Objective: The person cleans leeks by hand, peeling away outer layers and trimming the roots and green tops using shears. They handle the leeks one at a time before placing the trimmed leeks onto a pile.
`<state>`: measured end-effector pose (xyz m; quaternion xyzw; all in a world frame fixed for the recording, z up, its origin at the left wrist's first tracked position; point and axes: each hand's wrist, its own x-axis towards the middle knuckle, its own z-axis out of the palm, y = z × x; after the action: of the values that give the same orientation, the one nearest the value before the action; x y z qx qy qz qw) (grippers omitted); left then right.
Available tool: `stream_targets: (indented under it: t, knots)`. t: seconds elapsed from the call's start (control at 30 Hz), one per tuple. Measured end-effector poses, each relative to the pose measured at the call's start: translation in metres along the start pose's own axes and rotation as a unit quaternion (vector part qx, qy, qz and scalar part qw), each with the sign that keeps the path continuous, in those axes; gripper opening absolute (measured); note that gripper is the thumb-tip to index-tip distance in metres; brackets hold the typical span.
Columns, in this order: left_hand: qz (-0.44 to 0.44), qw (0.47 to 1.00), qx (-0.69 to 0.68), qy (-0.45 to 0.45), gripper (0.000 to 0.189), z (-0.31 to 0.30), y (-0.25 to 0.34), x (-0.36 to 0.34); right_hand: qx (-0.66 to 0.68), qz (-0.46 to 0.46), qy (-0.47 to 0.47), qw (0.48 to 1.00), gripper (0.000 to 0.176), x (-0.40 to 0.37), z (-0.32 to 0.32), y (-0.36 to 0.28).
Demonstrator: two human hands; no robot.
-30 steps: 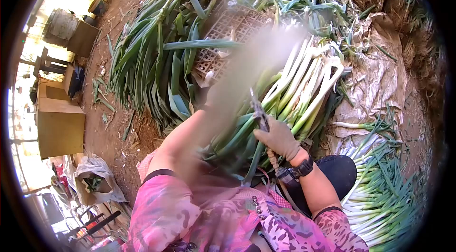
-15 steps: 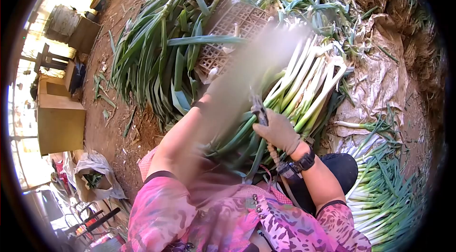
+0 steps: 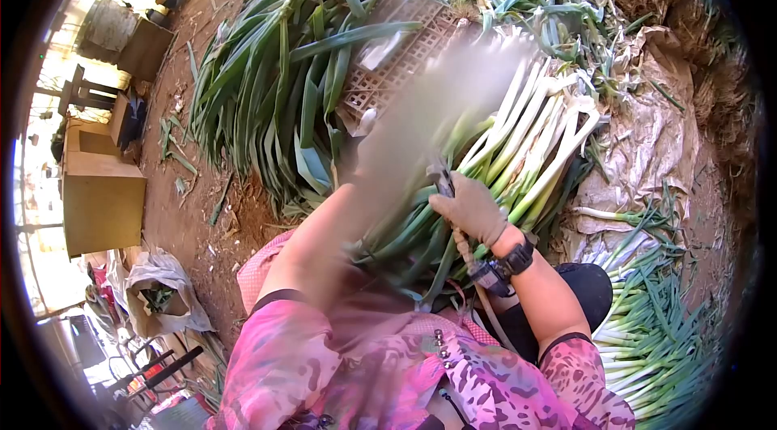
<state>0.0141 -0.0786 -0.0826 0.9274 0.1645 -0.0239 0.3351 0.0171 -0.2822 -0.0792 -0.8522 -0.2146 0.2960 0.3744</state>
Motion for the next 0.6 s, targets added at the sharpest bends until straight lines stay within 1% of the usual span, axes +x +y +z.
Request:
stream_targets:
  t: [0.03,0.07,0.1,0.17,0.2,0.23,0.3,0.33,0.43,0.47,0.5,0.6]
  knots:
    - [-0.023,1.0,0.005,-0.005,0.06,0.0,0.002,-0.001,0.022,-0.005,0.004,1.0,0.048,0.009,0.0,0.003]
    - [0.045,0.998,0.031,0.043,0.054,0.0,0.006,-0.004,0.0,0.027,0.004,1.0,0.047,0.02,-0.002,0.003]
    - [0.111,0.987,0.063,0.095,0.048,-0.003,0.014,-0.008,-0.003,0.038,0.018,0.999,0.046,0.034,-0.003,0.007]
    - [0.127,0.983,0.073,0.115,0.044,-0.01,0.023,-0.006,-0.009,0.06,0.045,0.997,0.045,0.058,-0.005,0.017]
    - [0.13,0.981,0.083,0.118,0.042,-0.012,0.025,-0.006,0.018,0.048,0.052,0.997,0.045,0.065,-0.011,0.017]
    - [0.122,0.981,0.105,0.11,0.041,-0.012,0.025,-0.003,0.029,0.042,0.058,0.997,0.045,0.069,-0.009,0.023]
    - [0.095,0.991,0.061,0.073,0.041,-0.013,0.023,0.006,0.048,0.031,0.07,0.996,0.045,0.078,-0.003,0.036]
    - [0.076,0.996,-0.006,0.044,0.041,-0.011,0.02,0.013,0.021,0.045,0.052,0.997,0.045,0.066,-0.011,0.015]
    - [0.024,0.996,-0.073,-0.035,0.044,-0.007,0.017,0.027,-0.016,0.034,0.062,0.997,0.046,0.057,-0.017,0.007]
    - [-0.009,0.999,0.023,-0.043,0.045,0.009,0.006,0.044,-0.014,0.034,0.065,0.997,0.048,0.059,-0.021,0.004]
    - [-0.042,0.991,0.121,-0.051,0.047,0.018,0.001,0.053,-0.012,0.034,0.069,0.997,0.05,0.064,-0.027,0.0]
    - [-0.064,0.986,0.12,-0.094,0.051,0.006,0.013,0.05,-0.027,0.031,0.086,0.995,0.055,0.094,-0.038,0.005]
